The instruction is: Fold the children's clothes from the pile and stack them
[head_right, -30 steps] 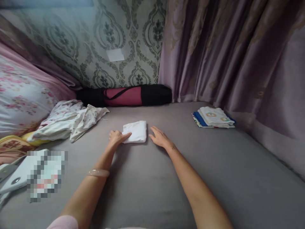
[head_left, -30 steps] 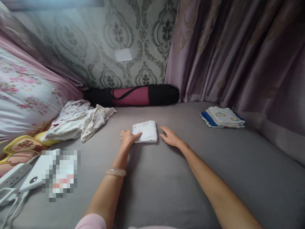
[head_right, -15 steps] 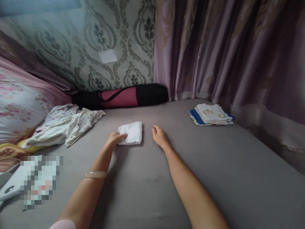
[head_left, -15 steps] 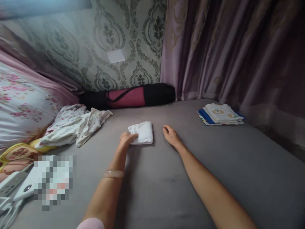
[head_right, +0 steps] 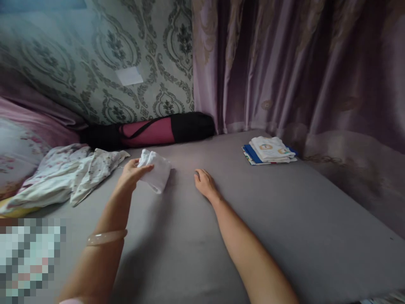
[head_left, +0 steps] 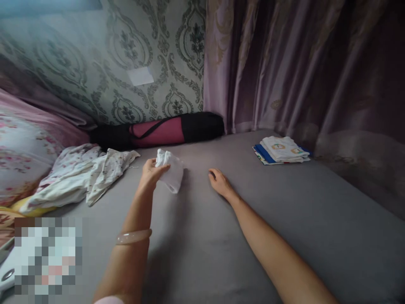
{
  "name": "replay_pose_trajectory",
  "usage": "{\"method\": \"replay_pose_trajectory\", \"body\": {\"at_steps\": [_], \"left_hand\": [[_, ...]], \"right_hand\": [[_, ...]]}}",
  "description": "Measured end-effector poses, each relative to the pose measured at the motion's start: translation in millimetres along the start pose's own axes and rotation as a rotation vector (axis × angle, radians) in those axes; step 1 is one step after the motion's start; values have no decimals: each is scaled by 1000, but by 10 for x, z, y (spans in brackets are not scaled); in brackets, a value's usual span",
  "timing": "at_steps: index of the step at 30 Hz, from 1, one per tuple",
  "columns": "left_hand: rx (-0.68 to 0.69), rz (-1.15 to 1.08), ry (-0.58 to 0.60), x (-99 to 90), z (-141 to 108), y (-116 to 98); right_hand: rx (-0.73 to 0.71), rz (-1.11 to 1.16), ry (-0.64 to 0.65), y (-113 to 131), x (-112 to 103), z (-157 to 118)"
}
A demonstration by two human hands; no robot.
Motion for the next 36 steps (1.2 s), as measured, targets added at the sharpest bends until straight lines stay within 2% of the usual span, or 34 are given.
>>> {"method": "replay_pose_trajectory", "body": {"at_steps": [2, 4, 6, 8, 11, 13, 16, 18, 21, 24, 27, 31, 34, 36], "left_hand": [[108, 280, -18, -133, -3, -277], [202, 575, 0, -133, -47, -527], [251, 779, 71, 21, -109, -641], [263, 862, 182, 282, -173, -600], [252, 845, 318, 689, -263, -394], [247, 791, 343, 874, -302, -269], [234, 637, 350, 1022, -314, -140], [180, 411, 392, 1090, -298, -57], [146, 134, 380, 1075, -216, -32], [297, 244, 280, 928, -118, -156], [485, 448, 315, 985, -169, -276], [689, 670, 388, 1318, -395, -294], [698, 762, 552, 1657, -564, -107], [688, 796, 657, 1812, -645, 16]], "right_hand": [[-2, 1, -1, -1, 2, 3], [-4, 5, -5, -4, 3, 6], [-2, 10, -6, -6, 4, 9], [-1, 18, -5, -5, 2, 10], [-6, 26, 1, 5, 0, 7], [-12, 23, 2, 10, 1, 5], [-26, 12, -2, 20, 1, -1], [-32, 1, -2, 23, 1, -3], [-31, -15, 5, 21, 6, -5], [-21, -16, 7, 16, 8, -2], [-14, -6, -11, 19, -1, 7], [14, 32, -55, 9, -39, 27], [47, 47, -66, -14, -51, 42], [55, 51, -63, -19, -46, 48]]}}
Point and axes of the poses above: each hand's wrist, its own z-axis towards the middle knuckle, its own x-axis out of the palm, y = z × x, the point moved 9 cm from there along z, towards the middle knuckle, and after that the axes turned 13 degrees about x, right-handed, at the moved point
